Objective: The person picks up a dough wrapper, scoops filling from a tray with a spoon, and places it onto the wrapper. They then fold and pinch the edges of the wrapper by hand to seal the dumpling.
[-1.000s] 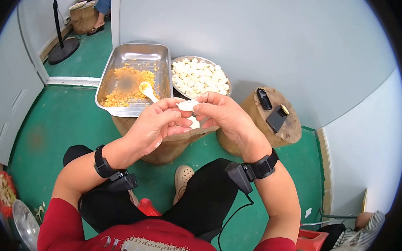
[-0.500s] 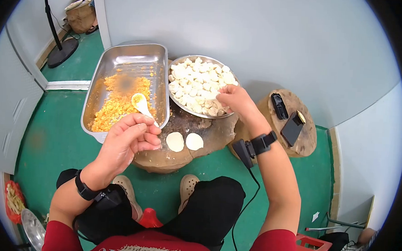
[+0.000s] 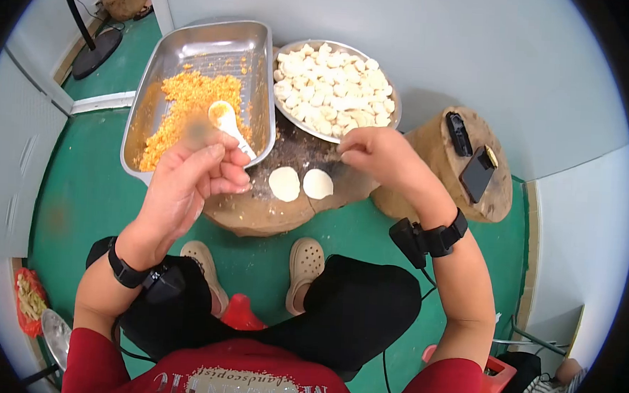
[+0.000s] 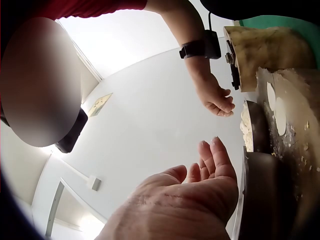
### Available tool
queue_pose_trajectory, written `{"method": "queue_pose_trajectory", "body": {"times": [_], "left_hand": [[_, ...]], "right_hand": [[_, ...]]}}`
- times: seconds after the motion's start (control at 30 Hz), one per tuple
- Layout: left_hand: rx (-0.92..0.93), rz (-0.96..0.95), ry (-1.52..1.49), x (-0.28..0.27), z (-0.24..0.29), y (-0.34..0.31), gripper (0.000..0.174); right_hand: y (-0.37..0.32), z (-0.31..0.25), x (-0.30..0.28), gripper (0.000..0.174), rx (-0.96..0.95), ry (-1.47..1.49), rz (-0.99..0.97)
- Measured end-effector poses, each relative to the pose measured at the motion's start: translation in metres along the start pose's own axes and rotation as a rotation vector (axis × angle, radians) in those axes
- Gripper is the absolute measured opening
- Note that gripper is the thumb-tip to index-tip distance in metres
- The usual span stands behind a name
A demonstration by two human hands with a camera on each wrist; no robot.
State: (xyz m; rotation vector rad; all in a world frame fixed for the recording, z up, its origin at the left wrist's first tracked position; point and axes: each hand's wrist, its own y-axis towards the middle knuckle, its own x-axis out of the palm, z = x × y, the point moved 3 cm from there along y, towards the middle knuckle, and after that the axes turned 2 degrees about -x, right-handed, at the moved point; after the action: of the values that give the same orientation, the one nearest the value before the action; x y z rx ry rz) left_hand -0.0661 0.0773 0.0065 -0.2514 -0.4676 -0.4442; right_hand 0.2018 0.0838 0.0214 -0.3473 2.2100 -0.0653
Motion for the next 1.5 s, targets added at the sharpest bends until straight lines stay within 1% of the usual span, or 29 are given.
{"method": "queue_pose_trajectory", "body": {"times": [0.03,0.1,0.17,0.2,0.27,0.3,0.33,0.37,0.43,0.47,0.53,0.57,0.63,0.77,0.8,0.83,0.9,0.97,1.03,1.1,1.17,1.2,1.27,1.3,1.37,1.5], "left_hand": [[0.012,-0.013,0.003,0.003,0.001,0.000,0.021],[0.018,-0.022,0.013,0.007,0.002,0.000,0.021],[0.084,-0.052,0.007,0.010,0.007,0.001,0.019],[0.084,-0.051,0.008,0.009,0.011,0.001,0.019],[0.192,-0.027,-0.011,0.004,0.024,0.002,0.018],[0.195,-0.025,-0.008,0.000,0.029,0.004,0.018],[0.243,0.003,-0.006,-0.005,0.035,0.006,0.018],[0.289,0.034,-0.006,-0.010,0.040,0.007,0.019],[0.318,0.055,-0.018,-0.018,0.046,0.010,0.020],[0.342,0.060,-0.022,-0.021,0.050,0.010,0.020],[0.382,0.071,-0.042,-0.026,0.058,0.010,0.021],[0.390,0.070,-0.045,-0.028,0.060,0.009,0.021],[0.406,0.089,-0.060,-0.030,0.064,0.009,0.020],[0.410,0.082,-0.069,-0.033,0.061,0.011,0.020],[0.397,0.094,-0.061,-0.033,0.060,0.011,0.019],[0.384,0.107,-0.052,-0.033,0.059,0.012,0.019],[0.373,0.106,-0.052,-0.032,0.058,0.013,0.018],[0.365,0.113,-0.048,-0.033,0.057,0.013,0.018],[0.306,0.105,-0.053,-0.035,0.054,0.012,0.019],[0.304,0.107,-0.053,-0.037,0.052,0.011,0.019],[0.283,0.101,-0.046,-0.039,0.051,0.010,0.018],[0.283,0.104,-0.046,-0.040,0.052,0.010,0.018],[0.277,0.101,-0.045,-0.041,0.052,0.009,0.018],[0.278,0.101,-0.047,-0.041,0.053,0.009,0.018],[0.275,0.086,-0.044,-0.039,0.052,0.009,0.017],[0.262,0.091,-0.051,-0.037,0.049,0.007,0.016]], "right_hand": [[0.001,0.000,0.009,0.014,0.005,0.004,-0.008],[0.002,-0.007,0.027,0.016,-0.228,-0.264,-0.017],[0.004,-0.007,0.037,0.019,-0.221,-0.268,-0.034],[0.005,-0.007,0.040,0.019,-0.251,-0.309,-0.004],[0.009,-0.005,0.046,0.020,-0.287,-0.348,0.026],[0.011,-0.004,0.049,0.019,-0.310,-0.417,0.020],[0.014,-0.005,0.050,0.018,-0.333,-0.488,0.016],[0.015,-0.007,0.050,0.018,-0.335,-0.488,0.015],[0.016,-0.007,0.055,0.015,-0.199,-0.518,-0.048],[0.015,-0.007,0.059,0.015,-0.204,-0.515,-0.054],[0.019,-0.003,0.060,0.013,-0.089,-0.467,-0.054],[0.021,-0.004,0.061,0.013,-0.093,-0.474,-0.051],[0.022,-0.002,0.060,0.013,-0.019,-0.453,-0.087],[0.023,0.001,0.063,0.010,-0.045,-0.508,-0.050],[0.023,-0.002,0.062,0.012,0.013,-0.492,-0.081],[0.022,-0.002,0.062,0.012,0.015,-0.500,-0.078],[0.019,-0.003,0.063,0.013,0.042,-0.410,-0.015],[0.016,-0.011,0.061,0.016,0.067,-0.413,-0.033],[0.015,-0.016,0.061,0.019,0.084,-0.472,-0.070],[0.012,-0.014,0.064,0.017,0.081,-0.505,-0.096],[0.010,-0.012,0.065,0.016,-0.007,-0.517,0.023],[0.012,-0.014,0.066,0.016,-0.009,-0.517,0.020],[0.012,-0.016,0.066,0.017,0.074,-0.499,0.005],[0.013,-0.017,0.067,0.017,0.073,-0.501,0.004],[0.014,-0.017,0.070,0.021,0.096,-0.453,-0.053],[0.013,-0.015,0.070,0.019,0.035,-0.407,0.014]]}}
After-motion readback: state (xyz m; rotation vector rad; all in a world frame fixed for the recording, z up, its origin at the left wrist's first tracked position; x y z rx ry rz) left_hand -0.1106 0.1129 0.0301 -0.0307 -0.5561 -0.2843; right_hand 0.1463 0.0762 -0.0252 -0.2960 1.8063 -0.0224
